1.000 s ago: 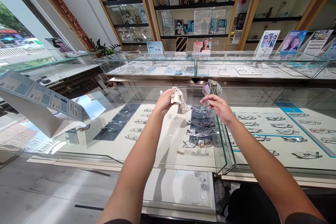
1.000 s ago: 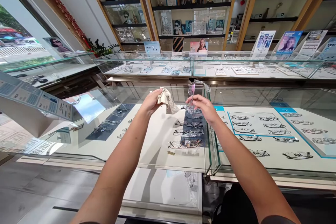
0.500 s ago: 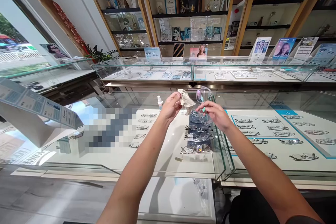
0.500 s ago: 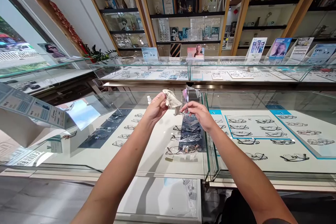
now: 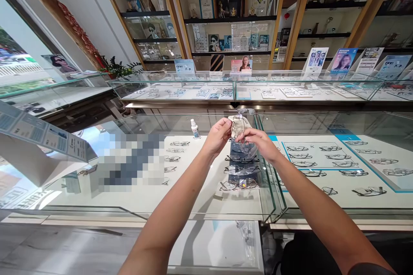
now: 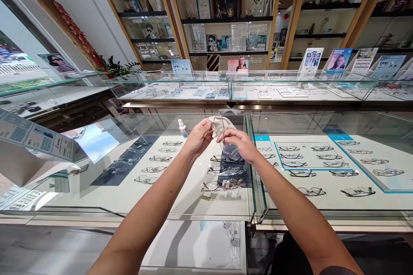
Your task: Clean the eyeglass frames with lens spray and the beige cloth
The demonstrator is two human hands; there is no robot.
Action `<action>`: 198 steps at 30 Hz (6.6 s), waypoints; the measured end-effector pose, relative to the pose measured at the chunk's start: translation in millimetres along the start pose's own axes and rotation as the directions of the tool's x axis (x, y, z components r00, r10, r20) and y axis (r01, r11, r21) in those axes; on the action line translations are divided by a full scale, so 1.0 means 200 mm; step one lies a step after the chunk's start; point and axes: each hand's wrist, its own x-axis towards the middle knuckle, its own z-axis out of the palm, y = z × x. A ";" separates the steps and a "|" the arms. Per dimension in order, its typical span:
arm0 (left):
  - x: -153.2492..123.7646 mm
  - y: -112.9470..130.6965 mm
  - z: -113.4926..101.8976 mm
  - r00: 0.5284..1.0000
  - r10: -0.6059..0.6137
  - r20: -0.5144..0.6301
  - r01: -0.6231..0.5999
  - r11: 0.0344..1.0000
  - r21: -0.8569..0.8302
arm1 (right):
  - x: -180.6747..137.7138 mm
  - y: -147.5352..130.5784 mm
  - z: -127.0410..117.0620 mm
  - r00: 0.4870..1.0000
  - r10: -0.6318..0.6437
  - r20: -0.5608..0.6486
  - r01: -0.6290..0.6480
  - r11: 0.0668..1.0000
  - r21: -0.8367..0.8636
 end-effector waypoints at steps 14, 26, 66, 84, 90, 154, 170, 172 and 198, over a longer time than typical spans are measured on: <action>-0.01 0.00 0.03 0.995 0.086 -0.056 -0.081 0.993 0.083 | -0.01 -0.02 0.04 1.000 0.009 -0.001 -0.009 0.999 -0.046; -0.02 -0.01 0.00 0.993 -0.002 0.118 -0.020 0.982 0.186 | -0.01 -0.04 0.03 0.999 -0.036 0.040 0.041 0.991 -0.128; 0.08 0.57 0.40 0.933 0.283 0.224 -0.354 0.834 0.424 | 0.11 -0.74 -0.05 0.863 -0.473 -0.177 0.214 0.660 -0.720; 0.16 0.52 0.35 0.959 0.111 0.262 -0.217 0.880 0.422 | 0.22 -0.61 -0.09 0.692 -0.652 -0.310 0.139 0.542 -0.829; 0.21 0.49 0.32 0.975 0.194 0.108 -0.221 0.887 0.404 | 0.18 -0.65 -0.05 0.898 -0.405 -0.171 0.173 0.682 -0.710; 0.20 0.39 0.41 0.940 0.302 0.158 -0.328 0.927 0.182 | 0.26 -0.56 -0.11 0.998 -0.048 0.050 0.049 0.999 -0.008; 0.24 0.44 0.36 0.947 0.256 0.194 -0.278 0.956 0.092 | 0.27 -0.54 -0.14 0.998 -0.039 0.054 0.036 0.997 0.069; 0.26 0.46 0.33 0.942 0.283 0.180 -0.299 0.951 0.074 | 0.27 -0.55 -0.16 0.998 -0.052 0.047 0.047 0.994 0.100; 0.17 0.33 0.48 0.947 0.227 0.229 -0.285 0.921 0.266 | 0.27 -0.57 -0.02 0.972 -0.128 -0.197 0.194 0.909 0.369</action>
